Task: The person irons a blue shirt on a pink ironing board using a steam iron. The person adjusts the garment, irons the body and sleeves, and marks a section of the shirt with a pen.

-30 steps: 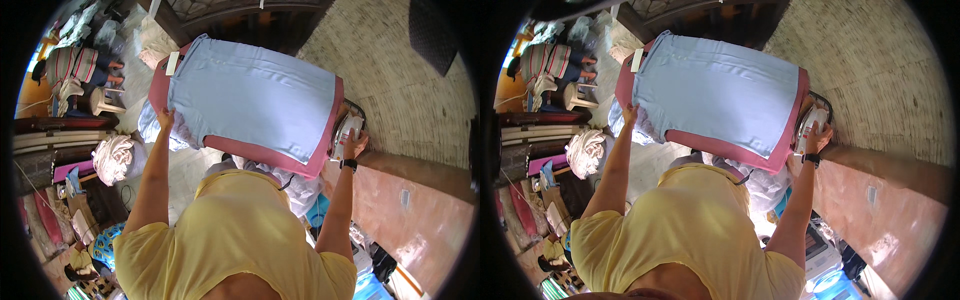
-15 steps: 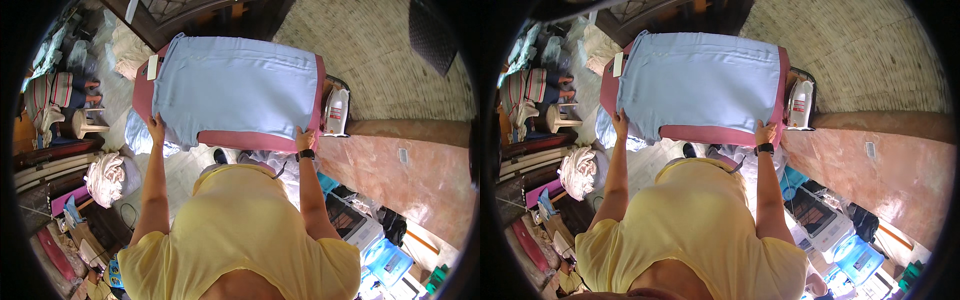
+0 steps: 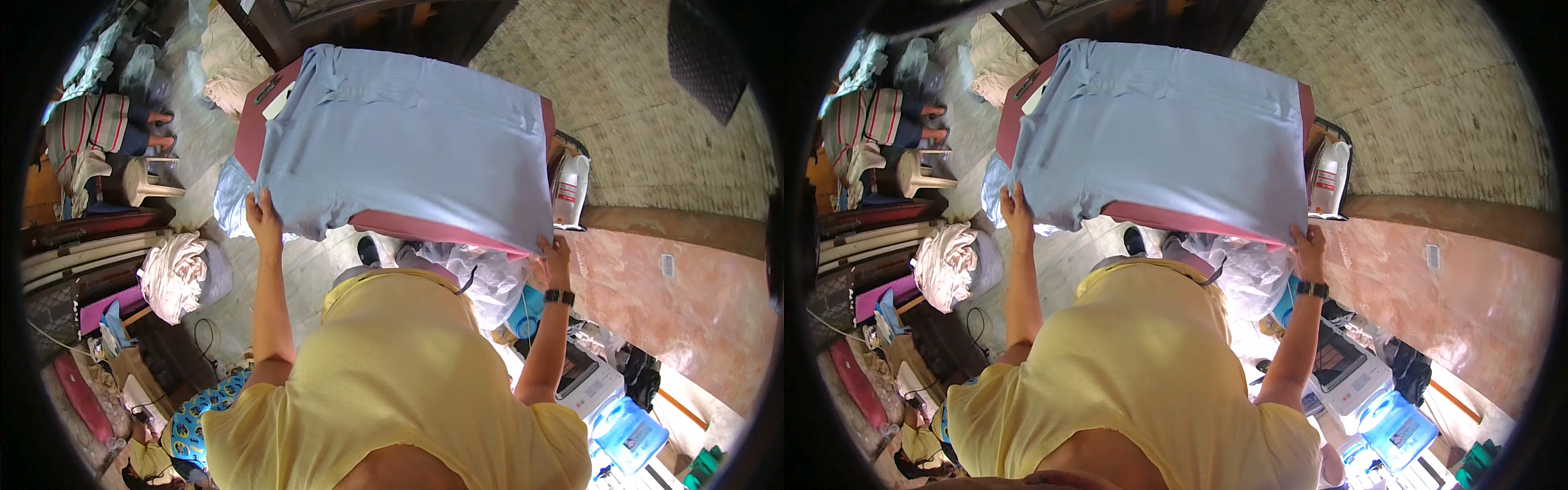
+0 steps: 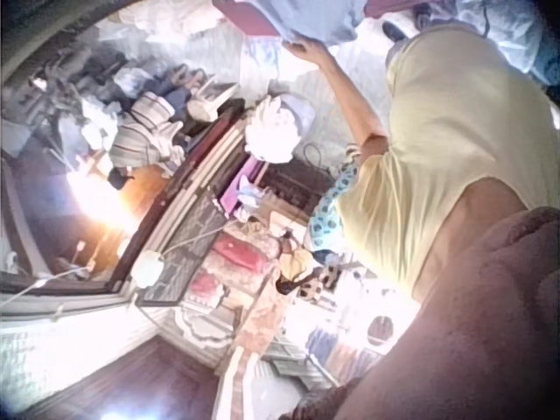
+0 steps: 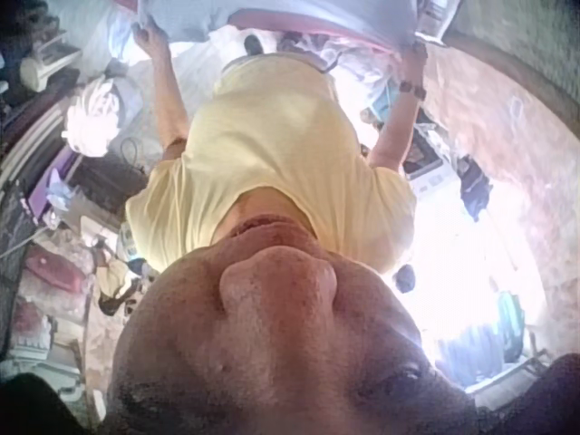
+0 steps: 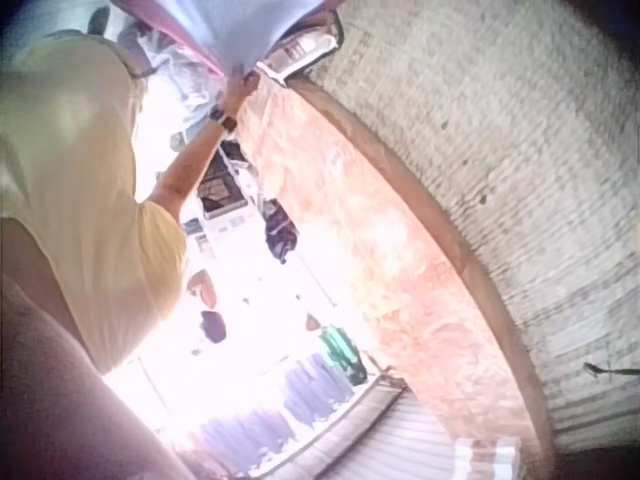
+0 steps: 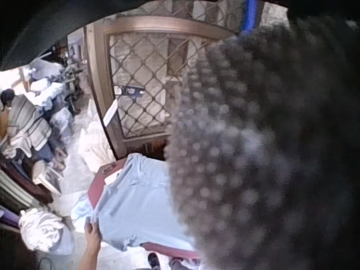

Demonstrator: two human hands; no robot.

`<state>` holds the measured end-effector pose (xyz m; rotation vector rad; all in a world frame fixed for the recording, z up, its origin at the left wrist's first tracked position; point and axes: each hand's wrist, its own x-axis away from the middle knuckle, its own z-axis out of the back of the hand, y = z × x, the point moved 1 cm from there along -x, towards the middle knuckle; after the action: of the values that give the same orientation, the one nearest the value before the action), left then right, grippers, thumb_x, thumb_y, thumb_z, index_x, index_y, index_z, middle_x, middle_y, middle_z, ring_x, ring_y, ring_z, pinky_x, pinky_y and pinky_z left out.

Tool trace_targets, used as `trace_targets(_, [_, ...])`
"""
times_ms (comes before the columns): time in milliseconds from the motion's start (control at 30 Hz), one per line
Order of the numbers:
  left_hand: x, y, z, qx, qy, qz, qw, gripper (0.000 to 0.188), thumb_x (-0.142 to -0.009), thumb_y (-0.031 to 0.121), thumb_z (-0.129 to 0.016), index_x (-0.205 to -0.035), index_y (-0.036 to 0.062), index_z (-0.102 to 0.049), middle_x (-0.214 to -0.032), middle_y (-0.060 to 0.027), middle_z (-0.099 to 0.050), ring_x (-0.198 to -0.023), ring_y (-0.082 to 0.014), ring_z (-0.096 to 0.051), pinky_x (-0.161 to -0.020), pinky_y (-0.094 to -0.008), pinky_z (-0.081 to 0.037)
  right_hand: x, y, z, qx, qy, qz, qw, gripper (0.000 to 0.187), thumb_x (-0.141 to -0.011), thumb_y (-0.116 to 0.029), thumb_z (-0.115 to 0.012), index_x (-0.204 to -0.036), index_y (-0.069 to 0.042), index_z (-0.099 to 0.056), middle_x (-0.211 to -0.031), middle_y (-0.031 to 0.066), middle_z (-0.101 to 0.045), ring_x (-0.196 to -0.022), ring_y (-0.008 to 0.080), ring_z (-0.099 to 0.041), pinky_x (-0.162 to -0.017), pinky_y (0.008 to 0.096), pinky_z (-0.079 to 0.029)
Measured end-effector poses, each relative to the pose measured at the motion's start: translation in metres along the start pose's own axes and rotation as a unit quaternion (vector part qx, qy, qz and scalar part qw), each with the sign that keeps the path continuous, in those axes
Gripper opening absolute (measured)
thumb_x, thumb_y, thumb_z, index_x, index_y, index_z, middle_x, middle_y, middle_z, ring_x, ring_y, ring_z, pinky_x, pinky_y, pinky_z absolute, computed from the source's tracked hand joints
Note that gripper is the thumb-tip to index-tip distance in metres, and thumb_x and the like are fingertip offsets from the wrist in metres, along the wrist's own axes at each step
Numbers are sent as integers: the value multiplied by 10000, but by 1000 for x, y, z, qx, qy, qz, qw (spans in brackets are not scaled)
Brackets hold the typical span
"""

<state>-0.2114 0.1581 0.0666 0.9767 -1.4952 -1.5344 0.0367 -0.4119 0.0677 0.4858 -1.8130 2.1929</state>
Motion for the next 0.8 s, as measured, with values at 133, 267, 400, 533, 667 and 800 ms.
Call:
trace_targets(133, [50, -38, 60, -85, 31, 14, 996, 161, -1001, 194, -543, -958, 39, -538, -817, 23, -525, -723, -60, -439, -640, -234, -377, 50, 30, 23, 65, -84, -103, 989, 272, -845, -69, -700, -1102, -20, -623, -925, 31, -648, -763, 106, -589, -629, 280, -520])
trace_targets(267, [105, -78, 87, -251, 42, 7, 967, 262, -1002, 227, -523, -892, -7, -480, -759, -68, -475, -713, -137, -421, -647, -299, -397, 73, 111, 35, 241, -92, -118, 959, 203, -832, -93, -703, -991, 31, -676, -821, 27, -675, -728, 91, -571, -636, 296, -470])
trace_targets(400, [134, -130, 117, -346, 41, 1, 937, 279, -998, 242, -512, -887, -9, -456, -703, -132, -454, -645, -216, -421, -611, -349, -398, 97, 162, 24, 321, -88, -148, 931, 199, -824, -133, -714, -911, 45, -694, -726, 44, -651, -632, 112, -573, -530, 299, -466])
trace_targets(533, [153, -150, 138, -422, 30, 16, 906, 246, -983, 205, -513, -891, -12, -441, -701, -201, -461, -622, -337, -437, -608, -412, -404, 105, 215, 35, 415, -130, -214, 875, 221, -812, -198, -738, -891, 6, -703, -727, 64, -673, -617, 142, -610, -480, 305, -482])
trace_targets(667, [164, -154, 146, -467, -3, 135, 874, 241, -973, 204, -520, -913, -21, -455, -751, -228, -484, -690, -391, -496, -657, -458, -413, 107, 244, 48, 542, -295, -256, 744, 168, -770, -170, -702, -869, -35, -706, -786, 112, -705, -668, 242, -675, -585, 359, -558])
trace_targets(800, [99, -161, 126, -452, 57, -77, 887, 274, -975, 217, -520, -1028, -51, -502, -1016, -242, -529, -945, -377, -523, -838, -451, -403, 57, 199, 21, 665, -25, -23, 746, 156, -738, -63, -606, -882, -31, -656, -879, 200, -657, -781, 383, -636, -714, 494, -513])
